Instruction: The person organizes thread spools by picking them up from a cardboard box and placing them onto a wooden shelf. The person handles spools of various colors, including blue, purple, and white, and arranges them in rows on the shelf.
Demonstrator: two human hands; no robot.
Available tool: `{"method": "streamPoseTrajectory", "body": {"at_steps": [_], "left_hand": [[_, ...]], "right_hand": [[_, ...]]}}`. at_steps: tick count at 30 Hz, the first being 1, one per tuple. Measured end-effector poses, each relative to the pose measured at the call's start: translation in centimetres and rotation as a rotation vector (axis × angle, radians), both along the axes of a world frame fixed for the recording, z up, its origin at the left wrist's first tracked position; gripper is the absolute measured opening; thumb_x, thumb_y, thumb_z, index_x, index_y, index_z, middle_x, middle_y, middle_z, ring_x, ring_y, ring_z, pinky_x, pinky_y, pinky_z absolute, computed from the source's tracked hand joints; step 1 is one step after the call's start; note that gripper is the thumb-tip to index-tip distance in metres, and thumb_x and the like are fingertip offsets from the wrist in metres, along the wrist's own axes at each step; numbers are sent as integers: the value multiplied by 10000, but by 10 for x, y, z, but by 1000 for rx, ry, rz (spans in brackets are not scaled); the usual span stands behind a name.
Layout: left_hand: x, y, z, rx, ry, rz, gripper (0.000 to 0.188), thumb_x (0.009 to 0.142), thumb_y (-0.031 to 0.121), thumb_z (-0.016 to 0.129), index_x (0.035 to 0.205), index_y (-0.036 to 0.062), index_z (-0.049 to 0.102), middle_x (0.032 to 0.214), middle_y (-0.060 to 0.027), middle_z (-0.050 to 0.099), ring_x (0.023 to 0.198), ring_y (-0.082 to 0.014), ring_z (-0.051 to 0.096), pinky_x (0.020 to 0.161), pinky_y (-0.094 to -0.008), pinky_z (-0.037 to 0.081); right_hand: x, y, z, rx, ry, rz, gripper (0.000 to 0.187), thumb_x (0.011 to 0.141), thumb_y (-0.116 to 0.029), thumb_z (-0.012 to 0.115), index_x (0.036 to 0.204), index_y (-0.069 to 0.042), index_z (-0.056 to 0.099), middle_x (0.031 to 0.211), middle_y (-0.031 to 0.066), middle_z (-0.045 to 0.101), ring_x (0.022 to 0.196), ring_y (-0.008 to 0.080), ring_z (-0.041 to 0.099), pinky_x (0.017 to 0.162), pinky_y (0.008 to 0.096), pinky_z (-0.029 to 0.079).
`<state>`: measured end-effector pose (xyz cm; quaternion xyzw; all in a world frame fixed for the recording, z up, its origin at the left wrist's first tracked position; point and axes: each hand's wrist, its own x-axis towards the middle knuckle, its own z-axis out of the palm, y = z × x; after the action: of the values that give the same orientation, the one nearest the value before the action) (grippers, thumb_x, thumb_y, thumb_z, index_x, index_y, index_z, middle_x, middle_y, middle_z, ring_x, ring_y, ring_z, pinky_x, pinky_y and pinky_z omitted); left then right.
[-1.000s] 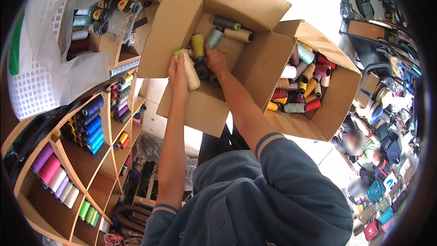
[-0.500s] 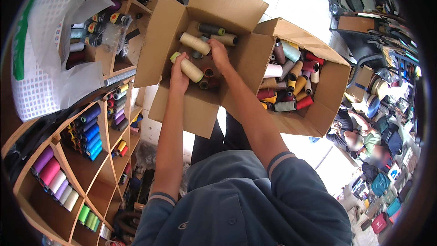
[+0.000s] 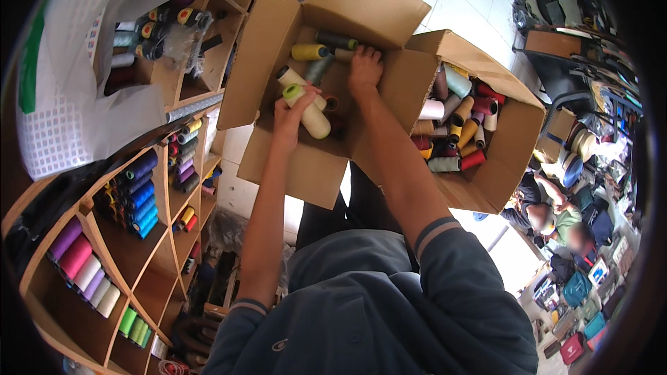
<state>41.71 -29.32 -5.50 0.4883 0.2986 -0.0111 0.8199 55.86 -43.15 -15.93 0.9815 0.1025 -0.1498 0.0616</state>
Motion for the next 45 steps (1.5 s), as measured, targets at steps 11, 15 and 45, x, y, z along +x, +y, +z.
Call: {"method": "streamPoseTrajectory", "body": {"at_steps": [11, 15, 45], "left_hand": [[-74, -4, 43, -160, -145, 14, 251, 810, 189, 651, 984, 9, 667, 1235, -107, 507, 1123, -212, 521, 977, -365, 399], [-98, -3, 52, -198, -206, 57, 276, 815, 209, 625, 1001, 7, 656, 1226, -115, 514, 1109, -212, 523, 970, -360, 402], [-358, 55, 119, 518, 143, 433, 298, 694, 124, 724, 990, 96, 722, 1265, -119, 501, 1179, -284, 499, 999, -399, 406]], "right_hand": [[3, 4, 8, -342, 115, 155, 319, 907, -256, 521, 1186, -143, 625, 1326, 57, 520, 1242, 291, 419, 909, 431, 445], [0, 9, 62, -169, 315, 97, 420, 787, -324, 646, 1149, -111, 641, 1241, 120, 583, 1187, 300, 506, 941, 407, 448], [-252, 204, 252, 704, 1913, 713, 443, 769, -188, 673, 1190, -91, 571, 1153, 106, 557, 919, 190, 610, 700, 320, 559]]}}
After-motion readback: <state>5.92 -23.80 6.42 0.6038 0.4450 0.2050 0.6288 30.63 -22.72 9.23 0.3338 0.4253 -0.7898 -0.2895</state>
